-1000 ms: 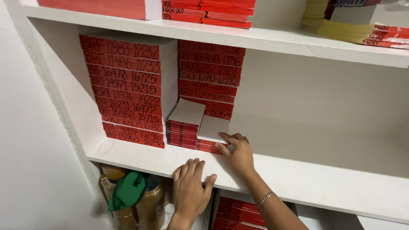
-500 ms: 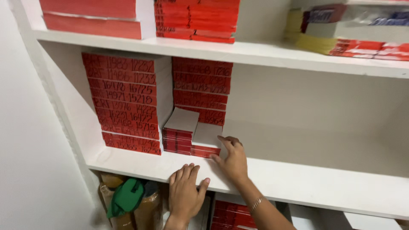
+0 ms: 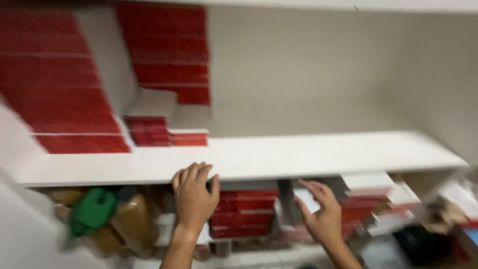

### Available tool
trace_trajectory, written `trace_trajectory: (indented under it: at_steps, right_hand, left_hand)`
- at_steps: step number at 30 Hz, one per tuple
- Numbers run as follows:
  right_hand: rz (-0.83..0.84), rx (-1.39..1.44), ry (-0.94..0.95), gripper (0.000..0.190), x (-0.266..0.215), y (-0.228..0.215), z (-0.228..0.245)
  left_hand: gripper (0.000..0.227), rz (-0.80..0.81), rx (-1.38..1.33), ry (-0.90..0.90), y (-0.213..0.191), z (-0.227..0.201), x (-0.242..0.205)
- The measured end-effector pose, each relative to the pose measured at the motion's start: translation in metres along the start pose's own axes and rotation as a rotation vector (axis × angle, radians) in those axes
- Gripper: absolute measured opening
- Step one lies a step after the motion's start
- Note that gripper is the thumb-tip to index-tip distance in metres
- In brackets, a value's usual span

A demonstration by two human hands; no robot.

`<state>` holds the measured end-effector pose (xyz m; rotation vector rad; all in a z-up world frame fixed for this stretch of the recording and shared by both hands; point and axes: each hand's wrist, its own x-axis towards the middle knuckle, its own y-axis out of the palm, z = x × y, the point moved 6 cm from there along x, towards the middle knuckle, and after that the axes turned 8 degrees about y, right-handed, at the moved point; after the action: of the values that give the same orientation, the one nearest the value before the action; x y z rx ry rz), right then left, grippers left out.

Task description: The person sits on the floor and organizes stacks of red and white papers on a white shelf. They pick up individual papers, flip through them, and place them back into neat piles on the shelf.

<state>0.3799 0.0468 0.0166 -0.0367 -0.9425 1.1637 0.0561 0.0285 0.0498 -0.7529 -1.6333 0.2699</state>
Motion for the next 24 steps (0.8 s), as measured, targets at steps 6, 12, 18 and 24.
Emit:
trace_trajectory:
  at_steps: [6,12,18,24]
  right_hand:
    - [0.036,-0.091,0.388,0.051,-0.038,-0.044,-0.106]
    - [0.165,-0.204,0.444,0.059,-0.065,-0.053,-0.112]
    - [0.251,-0.054,0.611,0.074,-0.085,-0.052,-0.126]
    - [0.279,-0.026,0.611,0.071,-0.091,-0.055,-0.130]
  left_hand:
    - [0.026,-0.010,-0.159,0.230,0.030,-0.091,-0.015]
    - [0.027,0.166,-0.310,0.367,0.097,-0.163,-0.041]
    - [0.056,0.648,-0.332,0.325,0.184,-0.202,-0.073]
    - [0.063,0.840,-0.249,0.290,0.212,-0.209,-0.078]
